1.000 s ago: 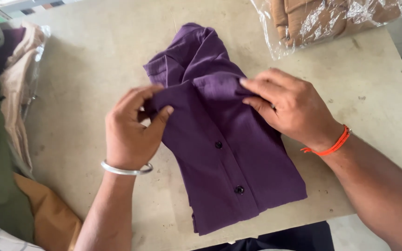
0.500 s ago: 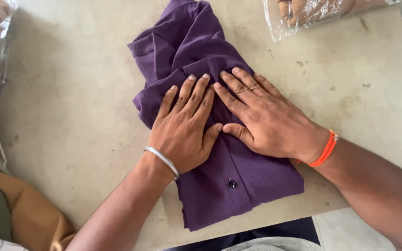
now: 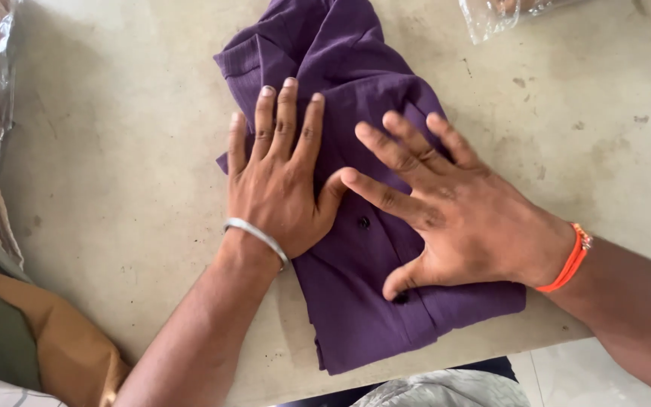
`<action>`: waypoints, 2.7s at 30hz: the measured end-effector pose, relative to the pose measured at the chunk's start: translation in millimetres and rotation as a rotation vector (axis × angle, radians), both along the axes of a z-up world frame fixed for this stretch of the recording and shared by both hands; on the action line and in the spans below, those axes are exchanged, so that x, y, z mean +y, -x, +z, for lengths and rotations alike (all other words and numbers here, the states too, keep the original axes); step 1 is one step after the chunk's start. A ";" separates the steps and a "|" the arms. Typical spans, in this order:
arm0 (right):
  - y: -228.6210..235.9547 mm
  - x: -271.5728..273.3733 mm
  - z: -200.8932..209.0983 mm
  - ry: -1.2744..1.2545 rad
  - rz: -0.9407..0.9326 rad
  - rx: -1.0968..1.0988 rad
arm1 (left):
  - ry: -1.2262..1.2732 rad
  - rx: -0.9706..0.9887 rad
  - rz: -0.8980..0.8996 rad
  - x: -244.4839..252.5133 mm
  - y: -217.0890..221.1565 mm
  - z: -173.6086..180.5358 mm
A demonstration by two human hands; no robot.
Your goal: The person folds a purple button-up shirt on a table, smoothing the fabric and folding the sleeves and sides into a neat rectangle. They then open a clear plastic bag, place the folded shirt inside, and carry the bagged shirt off the table.
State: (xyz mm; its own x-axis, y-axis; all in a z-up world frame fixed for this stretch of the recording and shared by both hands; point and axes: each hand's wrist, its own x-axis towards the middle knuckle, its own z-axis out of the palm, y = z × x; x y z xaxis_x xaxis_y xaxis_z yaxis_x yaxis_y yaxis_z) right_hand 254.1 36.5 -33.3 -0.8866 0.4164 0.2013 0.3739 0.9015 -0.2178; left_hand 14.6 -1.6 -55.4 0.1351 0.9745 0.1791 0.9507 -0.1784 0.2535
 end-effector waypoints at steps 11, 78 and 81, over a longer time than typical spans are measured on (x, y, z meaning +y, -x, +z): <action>-7.8 -14.2 8.6 0.086 0.047 -0.073 | 0.017 0.103 -0.073 -8.9 -10.1 15.1; -9.4 21.2 -15.0 -0.053 -0.115 -0.060 | 0.019 0.076 -0.175 -17.3 -10.1 11.5; -7.9 20.2 -11.8 -0.035 -0.116 -0.075 | 0.013 0.069 -0.182 -18.6 -8.0 10.1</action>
